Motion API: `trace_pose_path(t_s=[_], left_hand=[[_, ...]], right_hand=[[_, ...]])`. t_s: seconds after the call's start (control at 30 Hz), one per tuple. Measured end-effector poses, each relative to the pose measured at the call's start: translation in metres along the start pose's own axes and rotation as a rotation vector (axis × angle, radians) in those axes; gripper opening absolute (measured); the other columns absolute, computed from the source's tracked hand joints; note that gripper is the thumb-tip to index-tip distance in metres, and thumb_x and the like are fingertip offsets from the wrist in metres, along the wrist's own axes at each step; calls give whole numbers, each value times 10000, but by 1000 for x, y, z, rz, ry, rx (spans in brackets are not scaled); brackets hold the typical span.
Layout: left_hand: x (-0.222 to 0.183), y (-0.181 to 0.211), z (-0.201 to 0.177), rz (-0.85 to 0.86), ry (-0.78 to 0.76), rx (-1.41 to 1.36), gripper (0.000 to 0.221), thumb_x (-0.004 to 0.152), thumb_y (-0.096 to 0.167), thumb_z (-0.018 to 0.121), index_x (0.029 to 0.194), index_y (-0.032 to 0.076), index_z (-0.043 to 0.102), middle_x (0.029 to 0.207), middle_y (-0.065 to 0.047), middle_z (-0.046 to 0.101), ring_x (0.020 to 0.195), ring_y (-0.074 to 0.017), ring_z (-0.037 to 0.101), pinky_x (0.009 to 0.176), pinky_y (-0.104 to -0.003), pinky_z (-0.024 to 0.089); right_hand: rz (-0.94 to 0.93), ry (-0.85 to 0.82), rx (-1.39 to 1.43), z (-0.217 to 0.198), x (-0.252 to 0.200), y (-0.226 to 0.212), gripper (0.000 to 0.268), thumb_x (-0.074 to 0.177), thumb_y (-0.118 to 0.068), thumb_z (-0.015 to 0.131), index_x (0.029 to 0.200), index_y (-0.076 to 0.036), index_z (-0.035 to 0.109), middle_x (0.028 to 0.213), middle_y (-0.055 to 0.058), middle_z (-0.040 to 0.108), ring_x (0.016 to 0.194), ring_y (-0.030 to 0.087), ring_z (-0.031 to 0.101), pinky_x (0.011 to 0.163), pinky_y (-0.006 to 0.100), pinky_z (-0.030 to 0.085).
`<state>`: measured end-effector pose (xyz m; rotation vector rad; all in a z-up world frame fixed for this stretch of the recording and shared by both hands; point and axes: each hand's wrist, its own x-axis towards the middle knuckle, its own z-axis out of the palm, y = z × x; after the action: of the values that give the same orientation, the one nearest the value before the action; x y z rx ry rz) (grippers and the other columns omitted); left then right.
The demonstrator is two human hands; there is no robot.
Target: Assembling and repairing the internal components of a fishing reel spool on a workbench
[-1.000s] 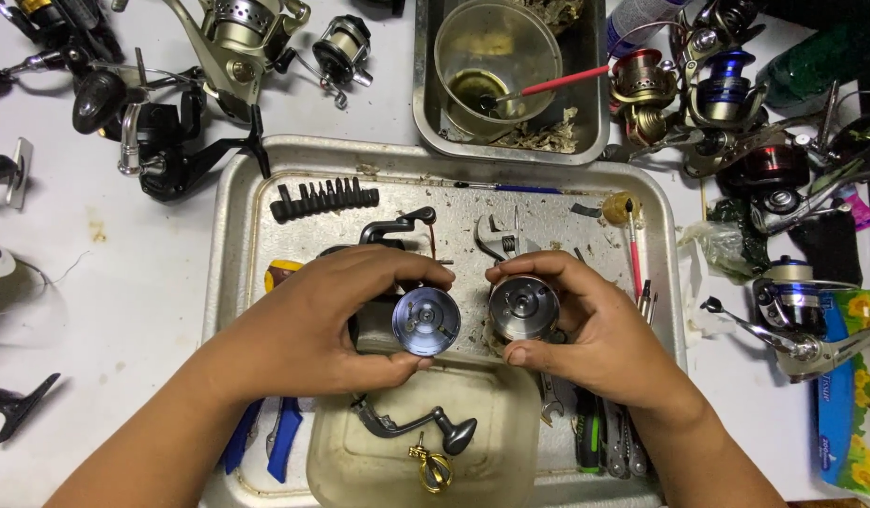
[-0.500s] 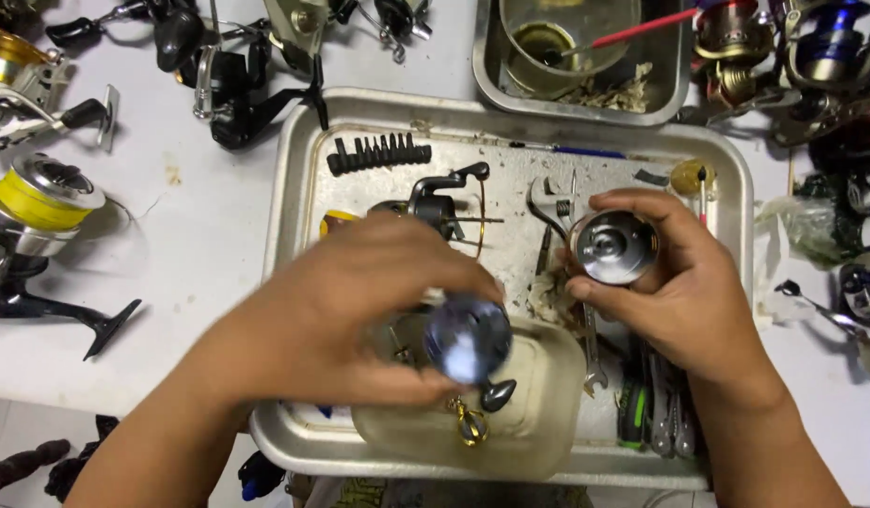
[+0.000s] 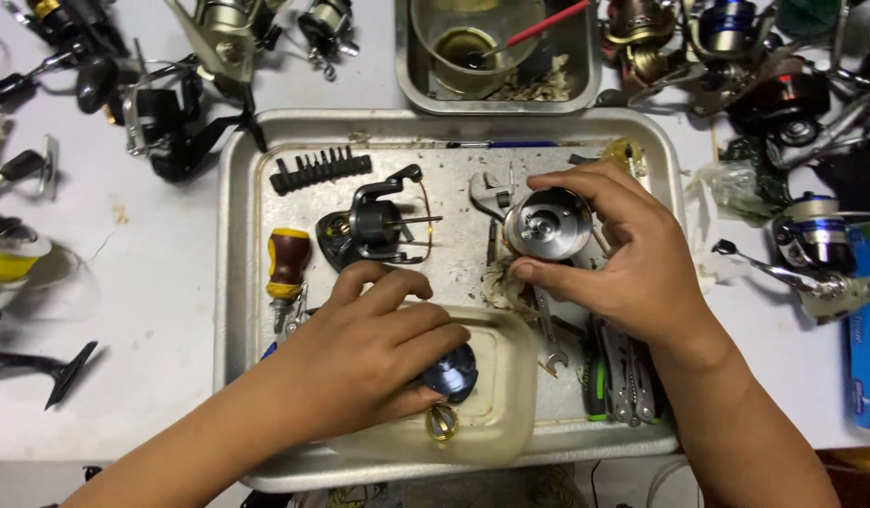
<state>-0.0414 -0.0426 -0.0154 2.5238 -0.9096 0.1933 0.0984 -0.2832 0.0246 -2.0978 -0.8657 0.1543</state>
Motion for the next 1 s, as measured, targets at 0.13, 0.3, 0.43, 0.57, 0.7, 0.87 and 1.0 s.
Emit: trace_pose_path(t_s=[0.13,0.3,0.43,0.57,0.7,0.87,1.0], left_hand=[[0,3,-2,-4,1,79,573,831,441,791,1273,119,622,1141,-33,650,1157,-331,539,942,-525,379],[2,1,-6,-84,-63,94,528,897,521,720,1246,138,620,1110,-42,629,1129,-322,527,952,-544,376],[5,-3,-13,-60,-51,86,537,880,531,743,1231,140,636,1088,-37,627,1113,-320,528,940,-533,376],[20,-15,-36,-95,51,-141,459,935,438,687,1261,119,635,1167,-83,682,1104,-293,595,948,-516,413],[49,-26,-55,-342,92,-498,478,991,403,507,1332,76,576,1336,-127,642,1226,-270,639,1028,-455,518],[78,-44,-42,-559,13,-863,525,966,349,521,1459,174,484,1475,-6,572,1179,-143,622,970,-312,470],[90,-47,-37,-533,-163,-877,702,950,525,366,1552,165,383,1588,-81,505,1229,-237,708,1025,-422,502]], right_hand=[[-15,10,-8,-5,2,-1,637,736,-216,909,1295,-45,657,1262,113,667,1207,243,632,1046,331,484],[-64,-19,-80,-4,4,-1,645,727,-265,910,1294,-81,664,1242,97,681,1154,235,648,1035,375,510],[-97,-23,-74,0,3,1,652,732,-266,911,1302,-72,661,1237,103,685,1144,233,657,1049,370,524],[-73,-41,-93,2,1,2,683,707,-313,923,1305,-101,672,1215,88,694,1120,217,665,1009,354,523],[-106,-46,-91,7,-2,5,709,706,-331,927,1326,-114,660,1176,78,669,1103,211,659,995,342,545],[-95,-29,-84,10,-2,5,701,694,-299,957,1318,-134,683,1153,55,628,1091,188,654,983,306,524],[-139,-45,-60,11,-2,8,717,699,-280,960,1319,-78,661,1143,87,639,1072,211,678,959,312,549]])
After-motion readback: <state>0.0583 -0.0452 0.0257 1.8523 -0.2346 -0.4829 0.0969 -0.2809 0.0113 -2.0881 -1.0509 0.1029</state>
